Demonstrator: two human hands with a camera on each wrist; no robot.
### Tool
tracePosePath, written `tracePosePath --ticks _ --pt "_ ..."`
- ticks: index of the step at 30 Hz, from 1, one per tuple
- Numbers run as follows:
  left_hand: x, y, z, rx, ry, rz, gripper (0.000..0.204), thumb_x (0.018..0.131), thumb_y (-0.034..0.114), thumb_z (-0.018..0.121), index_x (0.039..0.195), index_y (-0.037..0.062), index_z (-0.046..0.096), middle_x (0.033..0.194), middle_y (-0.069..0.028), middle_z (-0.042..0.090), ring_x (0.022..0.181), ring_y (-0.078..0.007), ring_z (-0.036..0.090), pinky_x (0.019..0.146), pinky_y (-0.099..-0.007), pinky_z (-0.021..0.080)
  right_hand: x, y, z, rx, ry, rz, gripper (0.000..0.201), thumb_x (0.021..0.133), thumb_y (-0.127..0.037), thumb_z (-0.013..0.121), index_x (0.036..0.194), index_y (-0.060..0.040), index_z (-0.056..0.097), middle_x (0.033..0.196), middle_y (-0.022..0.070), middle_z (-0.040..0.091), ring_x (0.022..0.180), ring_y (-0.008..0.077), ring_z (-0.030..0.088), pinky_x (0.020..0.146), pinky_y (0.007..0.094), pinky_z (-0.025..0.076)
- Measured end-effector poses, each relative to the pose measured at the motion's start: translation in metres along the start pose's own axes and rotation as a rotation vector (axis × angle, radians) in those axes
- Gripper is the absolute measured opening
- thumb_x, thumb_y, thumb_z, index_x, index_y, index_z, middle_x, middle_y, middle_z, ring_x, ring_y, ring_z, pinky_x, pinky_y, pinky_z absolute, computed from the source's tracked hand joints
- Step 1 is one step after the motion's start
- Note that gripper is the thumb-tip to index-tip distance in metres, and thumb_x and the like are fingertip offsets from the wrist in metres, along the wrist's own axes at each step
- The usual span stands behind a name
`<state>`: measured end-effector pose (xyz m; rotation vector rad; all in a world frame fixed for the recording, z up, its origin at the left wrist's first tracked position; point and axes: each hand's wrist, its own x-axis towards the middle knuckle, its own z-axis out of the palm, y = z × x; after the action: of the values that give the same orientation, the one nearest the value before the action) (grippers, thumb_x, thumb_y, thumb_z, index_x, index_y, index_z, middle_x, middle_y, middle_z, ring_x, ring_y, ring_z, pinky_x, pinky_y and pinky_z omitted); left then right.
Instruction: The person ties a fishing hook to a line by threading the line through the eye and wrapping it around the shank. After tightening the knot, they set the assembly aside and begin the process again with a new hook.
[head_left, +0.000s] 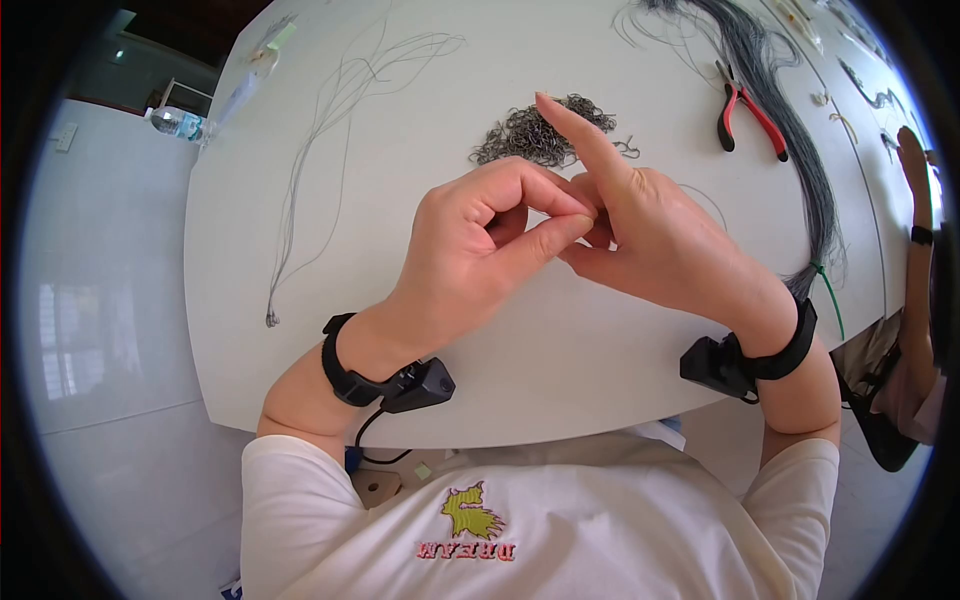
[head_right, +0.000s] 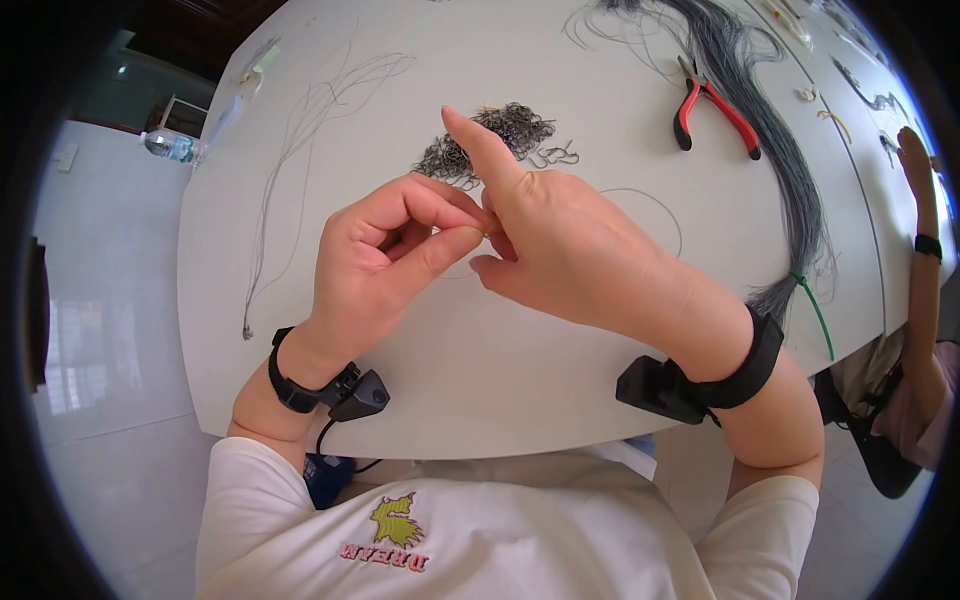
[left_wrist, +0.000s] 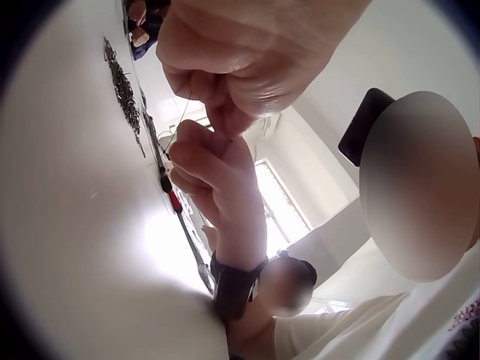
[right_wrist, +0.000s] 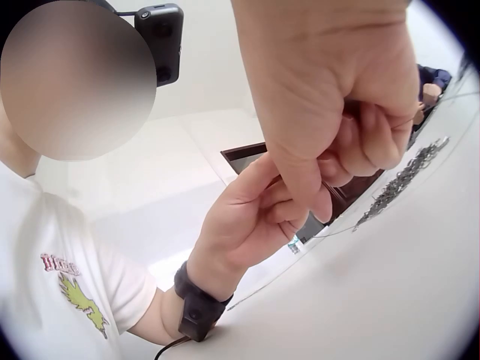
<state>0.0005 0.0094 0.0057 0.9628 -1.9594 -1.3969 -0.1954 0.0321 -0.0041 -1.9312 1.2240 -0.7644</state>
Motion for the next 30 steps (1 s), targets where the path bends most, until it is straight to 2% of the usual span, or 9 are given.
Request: tracePosePath --ticks 2,4,7,11,13,17,18,22,30 --pt "0.001 -0.002 0.001 -0.024 -0.007 0.028 0.003 0.092 0.001 0.064 0.094 -0.0011 0.064 0.104 -0.0081 0.066 0.085 -0.0066 0.058 0.07 -0.0184 0.044 0.0 0.001 0.0 -0.005 0.007 0.008 0.094 0.072 0.003 0.066 0.153 -0.0148 0.022 0.08 0.0072 0.065 0.07 0.0259 0.063 0.064 0.0348 0.049" --pt "0.0 0.002 0.001 0.008 -0.005 0.001 0.003 0.092 0.001 0.065 0.094 -0.0008 0.064 0.104 -0.0072 0.066 0.083 -0.0053 0.057 0.069 -0.0179 0.044 0.001 0.01 0.0 -0.185 0.105 -0.18 0.082 0.071 0.002 0.067 0.145 -0.0017 0.032 0.09 0.0147 0.066 0.082 0.0308 0.066 0.07 0.0386 0.052" --pt "0.001 -0.002 0.001 0.032 0.013 -0.016 0.003 0.092 0.003 0.065 0.094 0.0 0.065 0.102 -0.0051 0.067 0.078 -0.0028 0.054 0.068 -0.017 0.043 0.0 0.022 -0.004 -0.152 0.098 -0.213 0.083 0.072 0.007 0.065 0.147 -0.0125 0.038 0.103 0.0093 0.063 0.092 0.0237 0.062 0.073 0.0354 0.052" --pt "0.002 0.003 0.0 0.043 0.032 -0.09 0.003 0.091 0.004 0.066 0.092 0.001 0.065 0.1 -0.0026 0.067 0.075 -0.0012 0.052 0.068 -0.017 0.042 0.0 0.02 -0.025 -0.06 0.038 -0.162 0.078 0.072 0.011 0.065 0.144 -0.0109 0.043 0.111 0.0106 0.062 0.097 0.024 0.062 0.082 0.036 0.052" --pt "0.003 0.001 -0.001 0.062 0.036 -0.108 0.003 0.091 0.004 0.066 0.092 0.001 0.065 0.1 -0.0027 0.068 0.077 -0.0018 0.053 0.07 -0.0176 0.044 -0.001 0.021 -0.033 -0.254 0.098 -0.212 0.076 0.071 0.011 0.067 0.141 -0.0107 0.047 0.114 0.0106 0.063 0.1 0.0251 0.063 0.087 0.0362 0.051" --pt "0.008 -0.004 -0.008 0.097 0.089 -0.142 0.005 0.091 0.005 0.067 0.093 0.0007 0.066 0.1 -0.0031 0.068 0.084 -0.0047 0.058 0.076 -0.0199 0.048 0.003 0.018 -0.051 -0.508 0.257 -0.189 0.043 0.076 0.005 0.068 0.117 -0.0068 0.065 0.105 0.0074 0.066 0.1 0.0244 0.063 0.083 0.0325 0.05" --pt "0.009 -0.005 -0.011 0.096 0.091 -0.147 0.005 0.091 0.005 0.067 0.093 0.0007 0.066 0.1 -0.0031 0.068 0.084 -0.0047 0.058 0.076 -0.0199 0.048 0.006 0.022 -0.048 -0.47 0.336 -0.196 0.026 0.079 0.0 0.069 0.105 -0.004 0.068 0.098 0.0064 0.067 0.091 0.0226 0.065 0.074 0.031 0.051" --pt "0.011 -0.006 -0.017 0.081 0.099 -0.119 0.009 0.092 0.008 0.067 0.096 -0.0001 0.067 0.099 -0.0037 0.068 0.088 -0.0074 0.061 0.082 -0.022 0.049 0.008 0.017 -0.028 -0.294 0.177 -0.2 0.011 0.079 -0.007 0.071 0.088 -0.0038 0.065 0.085 0.0075 0.065 0.073 0.0258 0.064 0.064 0.0354 0.05" --pt "0.011 -0.011 -0.014 0.006 0.055 -0.109 0.012 0.092 0.009 0.067 0.098 -0.0006 0.067 0.098 -0.0036 0.068 0.089 -0.0077 0.061 0.083 -0.0226 0.049 0.014 0.025 -0.001 -0.315 0.068 -0.21 0.008 0.08 -0.007 0.068 0.082 -0.0042 0.061 0.081 0.0065 0.062 0.077 0.0285 0.063 0.066 0.0392 0.049"
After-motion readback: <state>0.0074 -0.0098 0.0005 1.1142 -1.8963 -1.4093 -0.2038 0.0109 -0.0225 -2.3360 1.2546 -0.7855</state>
